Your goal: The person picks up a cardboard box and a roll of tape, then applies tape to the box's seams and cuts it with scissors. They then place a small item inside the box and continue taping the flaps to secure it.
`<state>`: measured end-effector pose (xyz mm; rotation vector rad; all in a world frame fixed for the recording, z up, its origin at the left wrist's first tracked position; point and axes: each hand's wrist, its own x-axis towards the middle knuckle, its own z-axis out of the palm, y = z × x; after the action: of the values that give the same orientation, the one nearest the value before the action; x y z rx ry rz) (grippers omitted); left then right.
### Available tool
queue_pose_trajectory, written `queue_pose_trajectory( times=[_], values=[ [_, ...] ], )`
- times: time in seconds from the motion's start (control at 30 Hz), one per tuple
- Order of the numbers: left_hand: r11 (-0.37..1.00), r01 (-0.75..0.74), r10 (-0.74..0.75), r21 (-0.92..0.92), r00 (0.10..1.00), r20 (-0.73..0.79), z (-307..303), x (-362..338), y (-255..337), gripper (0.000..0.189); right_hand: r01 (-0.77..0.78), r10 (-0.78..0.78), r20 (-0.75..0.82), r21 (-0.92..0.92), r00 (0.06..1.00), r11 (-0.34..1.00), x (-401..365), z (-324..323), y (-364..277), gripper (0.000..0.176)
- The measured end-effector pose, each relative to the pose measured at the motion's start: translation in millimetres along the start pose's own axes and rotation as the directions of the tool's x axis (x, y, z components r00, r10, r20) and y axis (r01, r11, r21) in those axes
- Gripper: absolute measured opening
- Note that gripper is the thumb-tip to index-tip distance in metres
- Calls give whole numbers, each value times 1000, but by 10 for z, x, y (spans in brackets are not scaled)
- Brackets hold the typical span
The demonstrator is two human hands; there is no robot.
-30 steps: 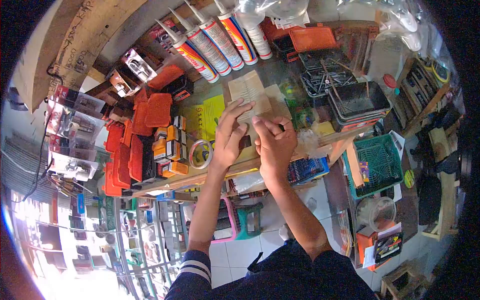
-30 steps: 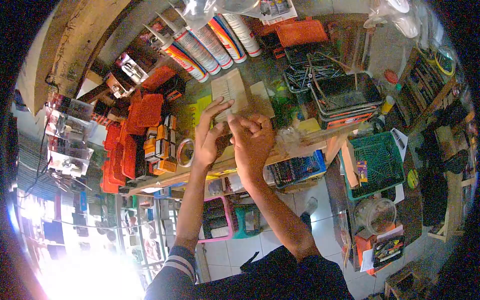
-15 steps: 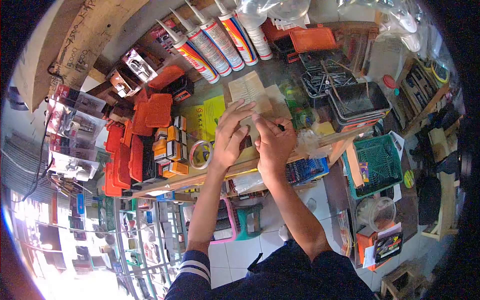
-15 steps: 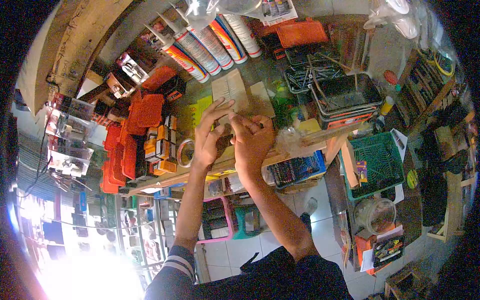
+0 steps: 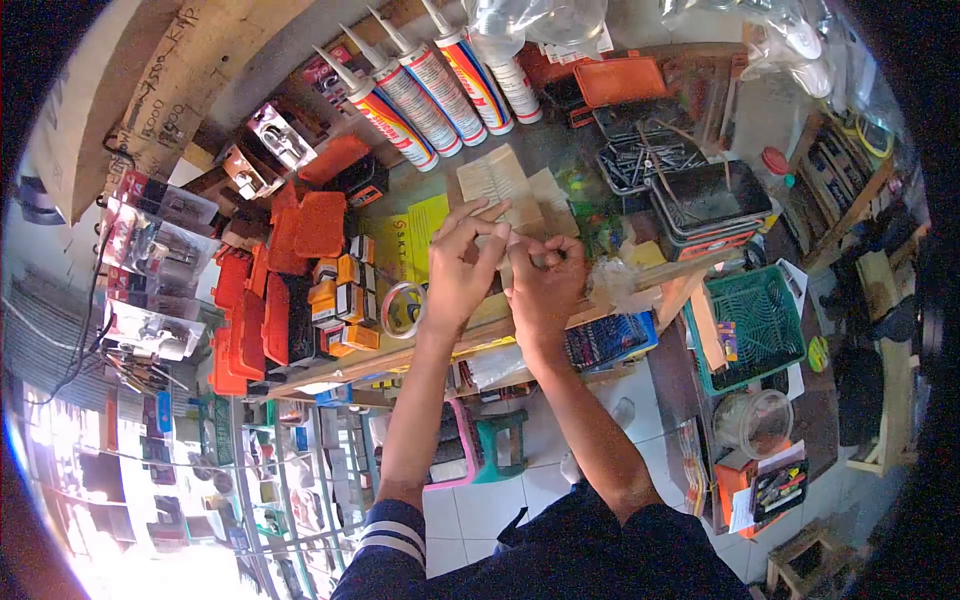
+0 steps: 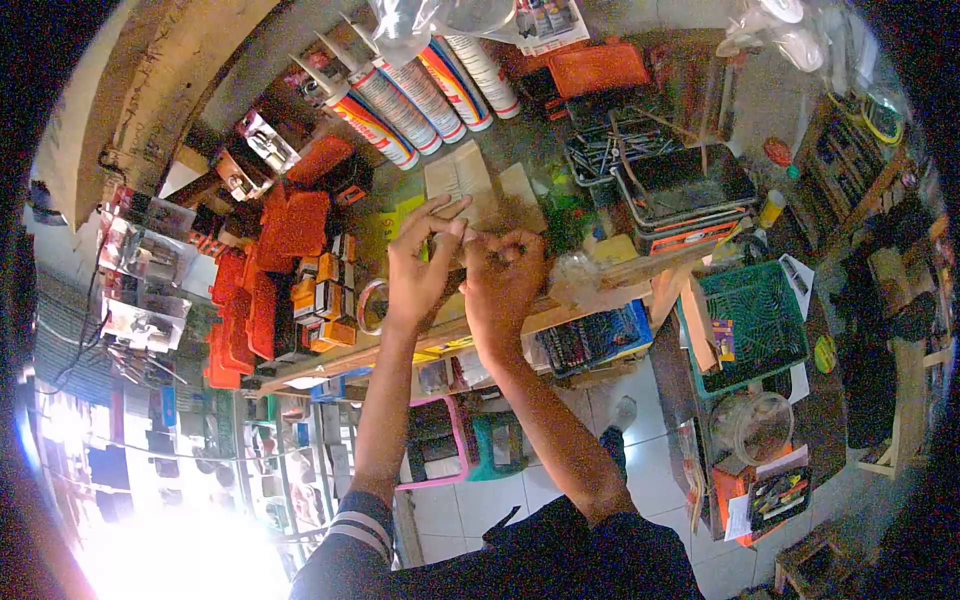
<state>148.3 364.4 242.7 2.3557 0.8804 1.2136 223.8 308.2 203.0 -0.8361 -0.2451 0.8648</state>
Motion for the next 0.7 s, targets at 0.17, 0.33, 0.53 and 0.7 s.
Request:
queue_pose_trajectory(
  times=[0.17, 0.33, 0.53, 0.7],
  values=[
    [999, -8, 10, 45, 999, -33, 57, -10, -116, 11, 49, -53, -40, -101, 998, 994, -230, -52, -25, 36],
    [1000, 12, -12, 4, 998, -54, 71, -15, -39, 12, -70, 57, 346, 25, 937, 997, -1229, -341, -146, 33],
    [999, 10, -14, -37, 995, -99, 148, -61, -131, 15, 136, 254, 571, -551, 781, 823, -1396, -1054, 242, 34],
    [979, 103, -127, -173, 983, -129, 224, -106, -105, 17, 268, 278, 630, -631, 725, 728, -1419, -1642, 283, 38]
  ],
)
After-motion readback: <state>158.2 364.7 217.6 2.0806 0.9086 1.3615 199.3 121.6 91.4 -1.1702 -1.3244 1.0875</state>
